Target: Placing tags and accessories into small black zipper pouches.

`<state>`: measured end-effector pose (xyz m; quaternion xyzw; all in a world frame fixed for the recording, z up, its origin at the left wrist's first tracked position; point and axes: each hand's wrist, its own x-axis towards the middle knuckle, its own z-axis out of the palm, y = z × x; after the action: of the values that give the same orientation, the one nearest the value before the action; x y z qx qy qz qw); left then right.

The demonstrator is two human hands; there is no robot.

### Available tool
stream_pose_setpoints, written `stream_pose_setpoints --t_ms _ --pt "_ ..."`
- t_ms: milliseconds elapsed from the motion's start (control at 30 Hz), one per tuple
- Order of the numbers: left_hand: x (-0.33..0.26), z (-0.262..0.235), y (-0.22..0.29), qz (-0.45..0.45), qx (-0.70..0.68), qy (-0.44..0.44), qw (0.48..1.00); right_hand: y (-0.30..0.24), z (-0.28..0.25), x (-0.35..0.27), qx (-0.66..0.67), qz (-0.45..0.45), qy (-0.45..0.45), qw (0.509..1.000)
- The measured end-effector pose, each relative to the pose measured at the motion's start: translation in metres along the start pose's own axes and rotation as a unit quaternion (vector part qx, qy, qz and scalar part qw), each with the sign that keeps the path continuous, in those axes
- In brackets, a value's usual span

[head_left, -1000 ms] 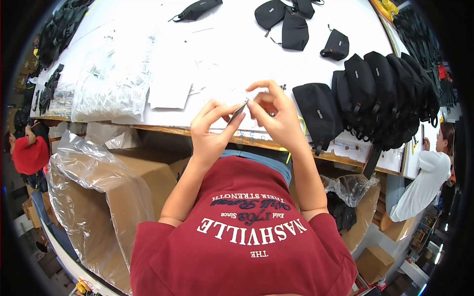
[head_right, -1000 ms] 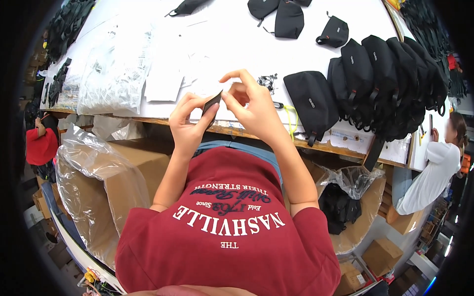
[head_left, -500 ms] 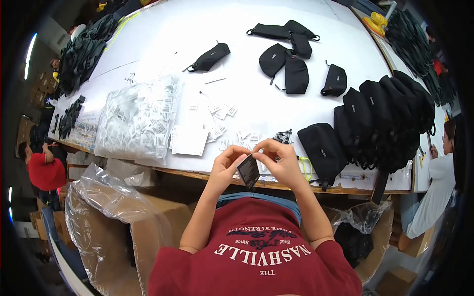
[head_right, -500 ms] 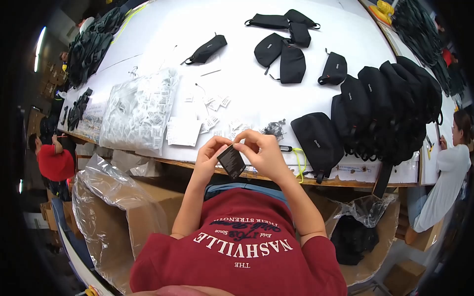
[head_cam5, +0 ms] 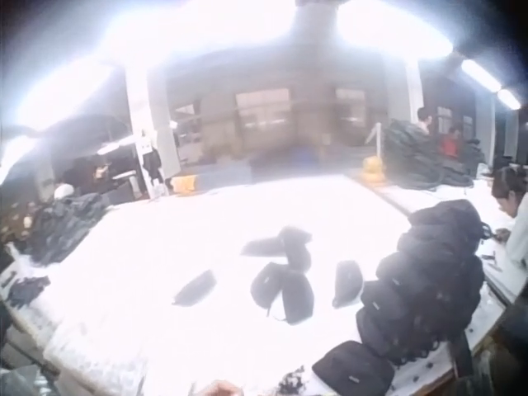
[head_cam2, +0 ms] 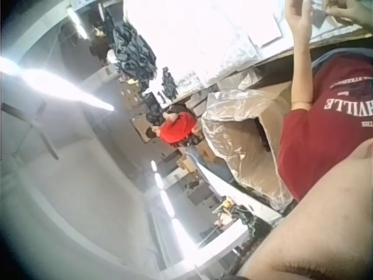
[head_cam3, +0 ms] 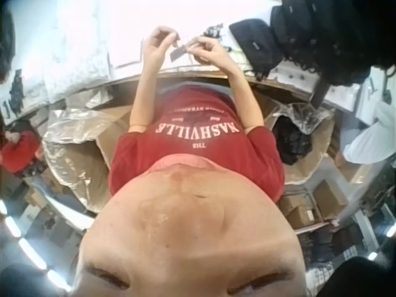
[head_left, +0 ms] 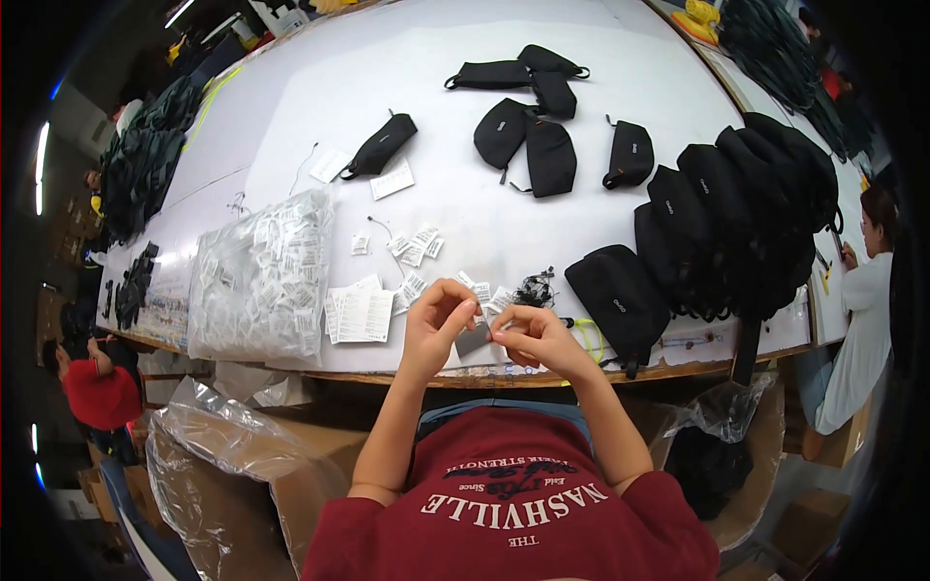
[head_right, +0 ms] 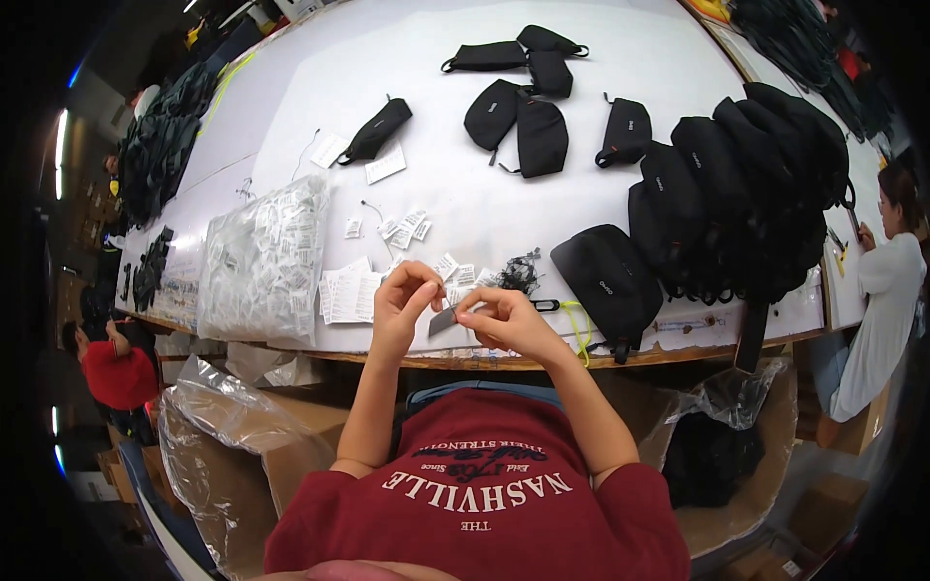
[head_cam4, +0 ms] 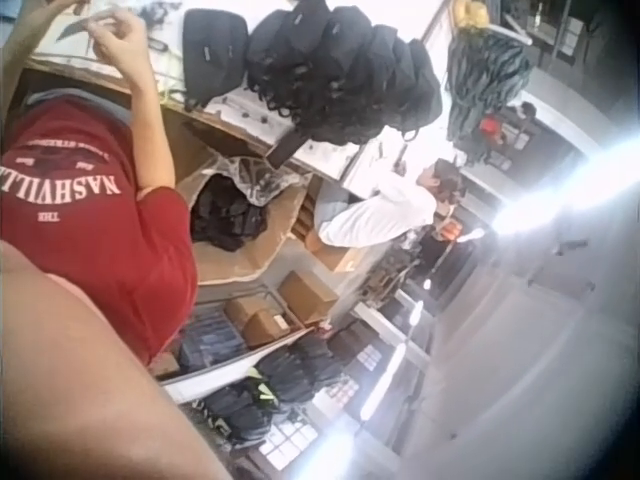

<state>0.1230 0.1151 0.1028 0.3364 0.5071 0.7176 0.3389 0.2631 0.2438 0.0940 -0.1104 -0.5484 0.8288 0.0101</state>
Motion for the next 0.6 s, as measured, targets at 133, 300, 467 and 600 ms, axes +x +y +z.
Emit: stream_pose_setpoints --t_ms 133,300,467,600 --pt "0.071 0.012 -0.024 -0.061 0.054 -0.158 0.984 0.011 -0.03 -0.016 0.077 -0.034 0.077 0.993" --pt "0.231 0.006 -0.101 0.013 0.346 0.006 0.938 0.005 -0.042 -0.034 0.19 -0.011 0.127 0.973" --pt "0.292 0.044 -0.167 -0.065 0.639 0.079 0.763 -0.004 -0.06 -0.055 0.171 -0.023 0.173 0.97" --pt "0.308 0.053 -0.172 -0.027 0.583 0.055 0.81 -0.018 -0.068 -0.064 0.165 -0.048 0.234 0.957"
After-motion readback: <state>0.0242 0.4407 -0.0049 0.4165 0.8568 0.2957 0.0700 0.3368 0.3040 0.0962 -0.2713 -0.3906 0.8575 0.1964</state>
